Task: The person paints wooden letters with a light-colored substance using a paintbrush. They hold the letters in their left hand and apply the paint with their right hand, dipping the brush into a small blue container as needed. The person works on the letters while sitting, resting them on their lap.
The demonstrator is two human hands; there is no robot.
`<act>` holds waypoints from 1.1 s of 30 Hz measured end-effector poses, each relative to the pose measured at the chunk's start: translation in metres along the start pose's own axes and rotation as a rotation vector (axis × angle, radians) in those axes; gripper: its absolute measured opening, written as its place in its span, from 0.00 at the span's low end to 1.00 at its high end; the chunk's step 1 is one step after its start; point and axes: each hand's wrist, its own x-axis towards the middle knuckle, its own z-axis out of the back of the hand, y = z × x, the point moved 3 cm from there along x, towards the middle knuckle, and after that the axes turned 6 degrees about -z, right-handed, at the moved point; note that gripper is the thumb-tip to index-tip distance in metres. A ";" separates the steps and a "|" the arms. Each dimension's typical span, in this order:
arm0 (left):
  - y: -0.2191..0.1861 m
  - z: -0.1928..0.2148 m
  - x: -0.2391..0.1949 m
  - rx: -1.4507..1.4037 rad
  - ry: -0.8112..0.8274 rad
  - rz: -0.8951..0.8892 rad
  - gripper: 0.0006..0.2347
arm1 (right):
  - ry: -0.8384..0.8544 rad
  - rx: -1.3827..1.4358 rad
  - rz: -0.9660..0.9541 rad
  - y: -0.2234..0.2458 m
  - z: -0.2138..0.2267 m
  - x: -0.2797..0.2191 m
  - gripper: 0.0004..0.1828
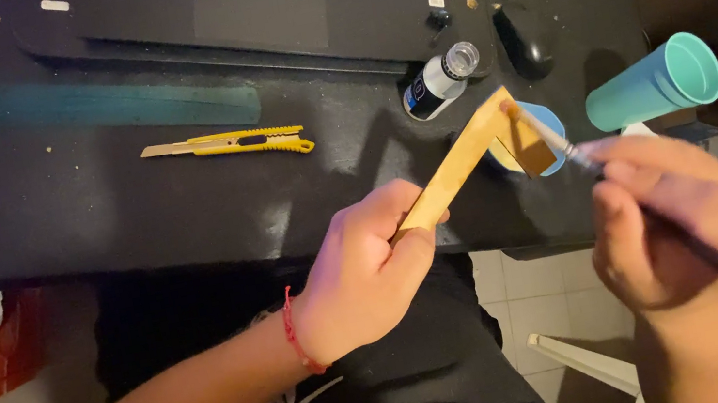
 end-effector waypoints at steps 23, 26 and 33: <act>0.000 -0.004 -0.005 0.028 -0.013 0.015 0.07 | 0.088 -0.037 0.026 0.003 -0.003 0.003 0.09; 0.000 -0.004 -0.007 0.021 -0.014 -0.012 0.06 | 0.008 -0.072 0.025 -0.002 0.006 0.005 0.11; -0.002 -0.004 -0.006 0.060 -0.011 -0.045 0.07 | 0.225 0.017 -0.049 0.023 -0.004 0.009 0.05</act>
